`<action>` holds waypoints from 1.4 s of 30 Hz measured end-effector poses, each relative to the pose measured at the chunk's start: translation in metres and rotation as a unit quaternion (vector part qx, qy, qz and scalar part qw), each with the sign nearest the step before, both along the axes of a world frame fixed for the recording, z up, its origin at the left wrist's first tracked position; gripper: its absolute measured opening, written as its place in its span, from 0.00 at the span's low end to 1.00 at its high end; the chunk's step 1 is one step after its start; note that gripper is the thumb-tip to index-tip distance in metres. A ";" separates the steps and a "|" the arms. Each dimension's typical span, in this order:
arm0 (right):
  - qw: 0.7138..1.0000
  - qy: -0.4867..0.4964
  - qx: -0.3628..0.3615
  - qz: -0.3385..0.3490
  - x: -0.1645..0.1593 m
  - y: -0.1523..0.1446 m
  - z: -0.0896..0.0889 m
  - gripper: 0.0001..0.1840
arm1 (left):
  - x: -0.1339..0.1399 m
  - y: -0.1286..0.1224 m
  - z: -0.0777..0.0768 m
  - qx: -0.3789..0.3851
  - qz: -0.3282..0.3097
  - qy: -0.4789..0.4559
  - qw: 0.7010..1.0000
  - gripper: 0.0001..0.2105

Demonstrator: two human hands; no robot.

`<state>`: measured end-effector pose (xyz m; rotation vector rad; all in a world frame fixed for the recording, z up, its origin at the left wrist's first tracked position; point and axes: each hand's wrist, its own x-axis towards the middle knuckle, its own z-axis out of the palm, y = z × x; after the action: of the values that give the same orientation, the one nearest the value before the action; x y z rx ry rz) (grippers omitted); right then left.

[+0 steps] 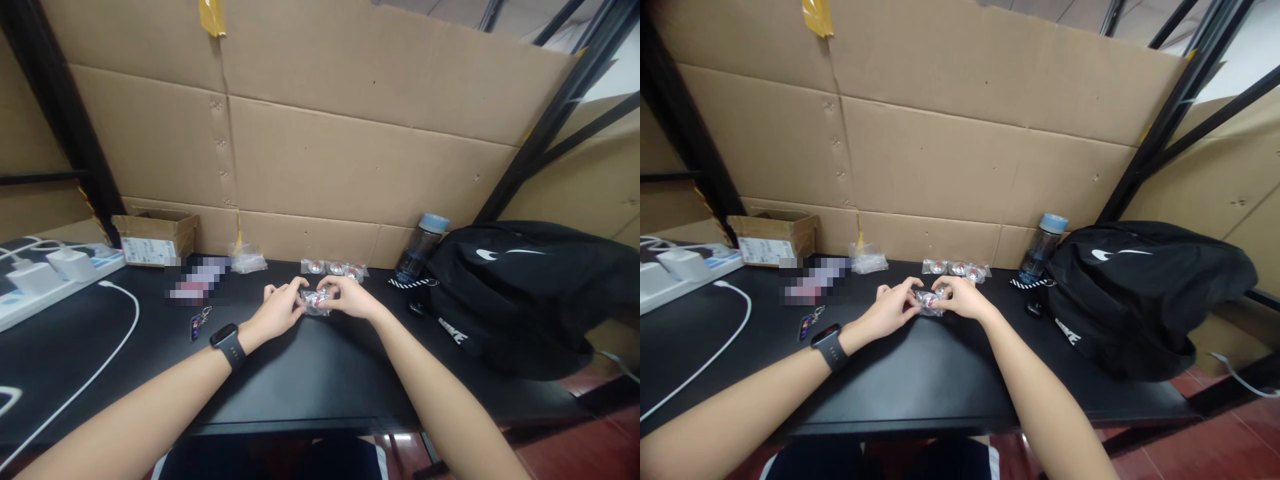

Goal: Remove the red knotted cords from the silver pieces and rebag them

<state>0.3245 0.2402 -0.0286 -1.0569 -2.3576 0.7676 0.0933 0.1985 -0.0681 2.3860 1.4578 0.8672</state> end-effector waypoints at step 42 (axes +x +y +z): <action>0.968 0.032 0.139 -0.206 0.049 0.027 0.015 0.06 | 0.052 0.129 0.020 0.005 0.141 0.065 0.988 0.23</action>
<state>0.3736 0.2669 -0.0137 -1.3090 -2.0147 0.3019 0.1450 0.3270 -0.0480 2.3161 1.8781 0.7900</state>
